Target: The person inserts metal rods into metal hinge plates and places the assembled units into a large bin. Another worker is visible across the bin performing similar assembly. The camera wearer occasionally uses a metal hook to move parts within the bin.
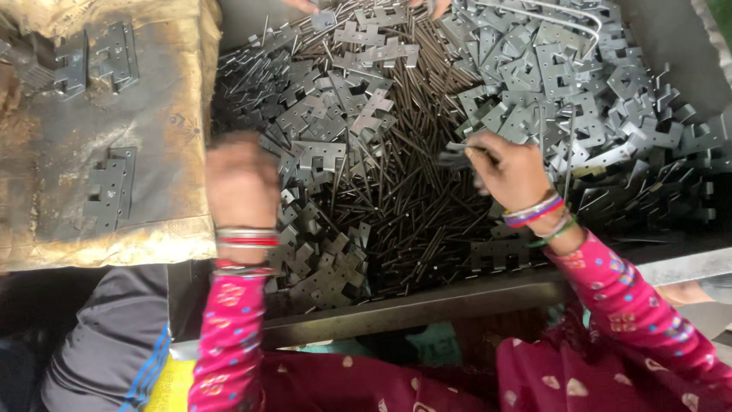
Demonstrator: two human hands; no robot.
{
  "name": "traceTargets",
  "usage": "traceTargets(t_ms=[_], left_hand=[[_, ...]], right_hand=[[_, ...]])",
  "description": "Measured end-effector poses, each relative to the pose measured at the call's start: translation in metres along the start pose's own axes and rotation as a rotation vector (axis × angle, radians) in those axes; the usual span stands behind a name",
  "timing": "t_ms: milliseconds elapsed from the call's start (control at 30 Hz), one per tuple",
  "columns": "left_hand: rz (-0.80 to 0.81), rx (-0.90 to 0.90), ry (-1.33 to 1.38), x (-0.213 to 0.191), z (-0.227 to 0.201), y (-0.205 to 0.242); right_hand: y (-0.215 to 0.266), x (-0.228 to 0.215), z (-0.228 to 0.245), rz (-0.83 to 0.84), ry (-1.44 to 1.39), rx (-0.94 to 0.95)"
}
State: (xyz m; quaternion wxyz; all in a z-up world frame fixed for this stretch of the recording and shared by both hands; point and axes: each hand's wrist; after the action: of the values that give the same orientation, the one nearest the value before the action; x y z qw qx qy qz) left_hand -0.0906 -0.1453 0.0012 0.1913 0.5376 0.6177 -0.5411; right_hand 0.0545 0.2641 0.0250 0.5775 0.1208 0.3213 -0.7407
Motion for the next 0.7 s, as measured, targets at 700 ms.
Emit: traceTargets(t_ms=[700], left_hand=[[0.297,0.285,-0.323,0.043,-0.071,-0.004]], right_hand=[[0.003,0.018,-0.015,0.065,-1.081,0.155]])
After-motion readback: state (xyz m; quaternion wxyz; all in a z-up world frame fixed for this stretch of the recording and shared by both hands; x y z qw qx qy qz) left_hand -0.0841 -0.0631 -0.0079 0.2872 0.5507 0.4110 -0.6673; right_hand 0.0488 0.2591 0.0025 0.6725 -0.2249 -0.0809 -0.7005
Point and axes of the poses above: each hand's wrist, its own y-axis away from the middle knuckle, its own x-axis out of the palm, z = x × y, and after that the axes turned 9 degrees about -x, right-handed
